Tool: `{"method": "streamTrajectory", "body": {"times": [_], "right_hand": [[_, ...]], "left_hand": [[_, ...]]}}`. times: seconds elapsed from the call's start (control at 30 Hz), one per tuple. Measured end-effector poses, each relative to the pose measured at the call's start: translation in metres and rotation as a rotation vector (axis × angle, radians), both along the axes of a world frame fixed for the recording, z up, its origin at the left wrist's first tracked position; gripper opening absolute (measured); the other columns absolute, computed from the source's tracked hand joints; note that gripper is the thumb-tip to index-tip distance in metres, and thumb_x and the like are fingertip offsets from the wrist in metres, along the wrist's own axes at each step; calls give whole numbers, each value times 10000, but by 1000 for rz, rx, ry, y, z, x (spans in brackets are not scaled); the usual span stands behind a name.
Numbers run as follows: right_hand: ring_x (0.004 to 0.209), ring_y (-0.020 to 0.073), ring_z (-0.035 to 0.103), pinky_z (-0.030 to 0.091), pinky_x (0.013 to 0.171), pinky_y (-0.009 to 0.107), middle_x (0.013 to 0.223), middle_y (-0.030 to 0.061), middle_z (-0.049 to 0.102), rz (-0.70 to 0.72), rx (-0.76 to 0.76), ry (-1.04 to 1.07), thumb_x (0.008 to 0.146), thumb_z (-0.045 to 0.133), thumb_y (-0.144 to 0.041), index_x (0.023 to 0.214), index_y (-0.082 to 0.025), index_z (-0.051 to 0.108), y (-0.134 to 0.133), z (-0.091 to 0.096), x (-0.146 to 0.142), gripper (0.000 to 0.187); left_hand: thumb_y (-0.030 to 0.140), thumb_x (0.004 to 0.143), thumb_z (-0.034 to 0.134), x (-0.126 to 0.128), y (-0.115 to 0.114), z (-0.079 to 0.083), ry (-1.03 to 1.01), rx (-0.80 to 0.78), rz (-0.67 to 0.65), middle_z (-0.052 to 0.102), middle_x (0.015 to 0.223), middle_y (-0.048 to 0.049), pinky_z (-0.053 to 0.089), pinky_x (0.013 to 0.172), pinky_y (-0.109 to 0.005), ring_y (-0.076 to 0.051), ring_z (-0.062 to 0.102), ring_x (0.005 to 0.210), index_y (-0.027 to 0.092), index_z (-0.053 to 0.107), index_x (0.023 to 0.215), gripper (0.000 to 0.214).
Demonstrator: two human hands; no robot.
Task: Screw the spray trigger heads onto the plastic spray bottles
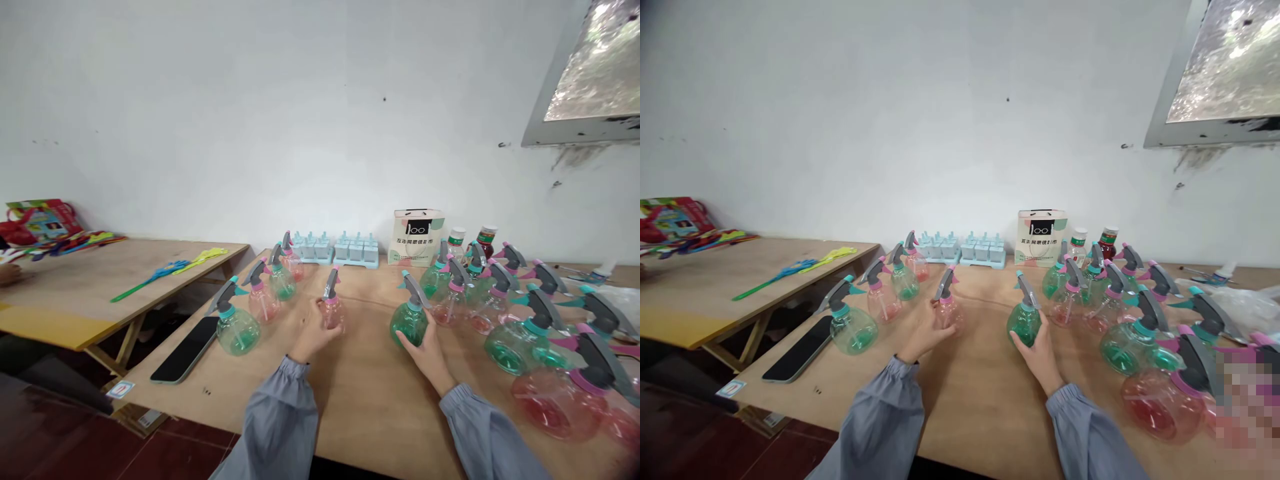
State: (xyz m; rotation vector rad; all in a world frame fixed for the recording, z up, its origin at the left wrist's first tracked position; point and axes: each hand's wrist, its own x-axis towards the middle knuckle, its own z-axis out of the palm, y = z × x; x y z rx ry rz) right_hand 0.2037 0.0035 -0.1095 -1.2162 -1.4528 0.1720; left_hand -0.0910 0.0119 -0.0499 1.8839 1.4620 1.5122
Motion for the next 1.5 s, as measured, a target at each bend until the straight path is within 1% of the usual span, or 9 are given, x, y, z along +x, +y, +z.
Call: {"method": "streamTrajectory", "body": {"times": [0.07,0.27,0.5,0.8,1.07,1.17,1.3,1.37,1.5], "right_hand": [[1304,361,502,414,1089,575,1417,236,477,1,13,0,789,642,-677,1490,-129,273,0,0,-1,964],[1273,348,531,434,1076,560,1423,230,476,10,-28,15,780,669,-640,1468,-135,298,-3,1,-2,931],[1296,365,507,430,1076,572,1398,228,474,31,-79,53,774,667,-643,1447,-136,289,-6,1,-5,924],[1346,335,477,409,1118,545,1438,198,453,98,-57,3,818,663,-590,1463,-176,274,-12,-1,-14,860],[1349,351,471,408,1113,569,1458,215,425,107,-77,33,805,667,-629,1474,-167,246,-8,-9,-19,915],[1349,371,466,408,1107,587,1460,239,408,80,-28,7,766,681,-682,1481,-143,214,-4,-15,-25,1010],[1320,373,492,420,1087,602,1417,233,451,106,11,-123,802,657,-674,1481,-147,242,-3,-18,-39,955],[1323,378,485,410,1091,616,1407,231,469,129,40,-211,831,631,-664,1481,-150,277,-4,-17,-47,901],[1335,397,466,395,1096,637,1410,228,485,178,82,-376,814,628,-690,1484,-156,337,-7,-5,-49,905]], "left_hand": [[289,673,799,-4,8,0,70,-17,29,610,1178,-91,471,1012,-439,-276,620,1149,216,453,1167,608],[349,753,797,-14,72,32,327,-159,437,534,1317,-184,473,968,-437,-356,564,1244,182,450,1212,599],[297,792,776,-22,136,46,274,-213,520,509,1286,-179,514,890,-408,-327,604,1175,167,426,1174,534],[162,744,767,-18,168,53,140,-226,533,478,1348,-282,495,943,-530,-429,523,1267,111,419,1237,605],[323,923,569,2,123,33,43,5,357,409,1454,-219,438,1074,-434,-303,460,1343,129,363,1382,539],[465,950,493,26,84,19,-35,87,-117,452,1441,-183,479,1030,-445,-268,564,1239,197,403,1400,532],[564,731,769,64,30,10,-57,49,-547,385,1536,-175,343,1160,-545,-359,397,1420,237,344,1486,926],[492,646,858,81,13,11,-109,41,-560,380,1540,-169,323,1180,-536,-360,387,1427,245,331,1497,1030],[340,727,789,95,3,18,-329,-24,-393,555,1327,-141,479,1029,-440,-270,588,1207,234,428,1403,774]]}}
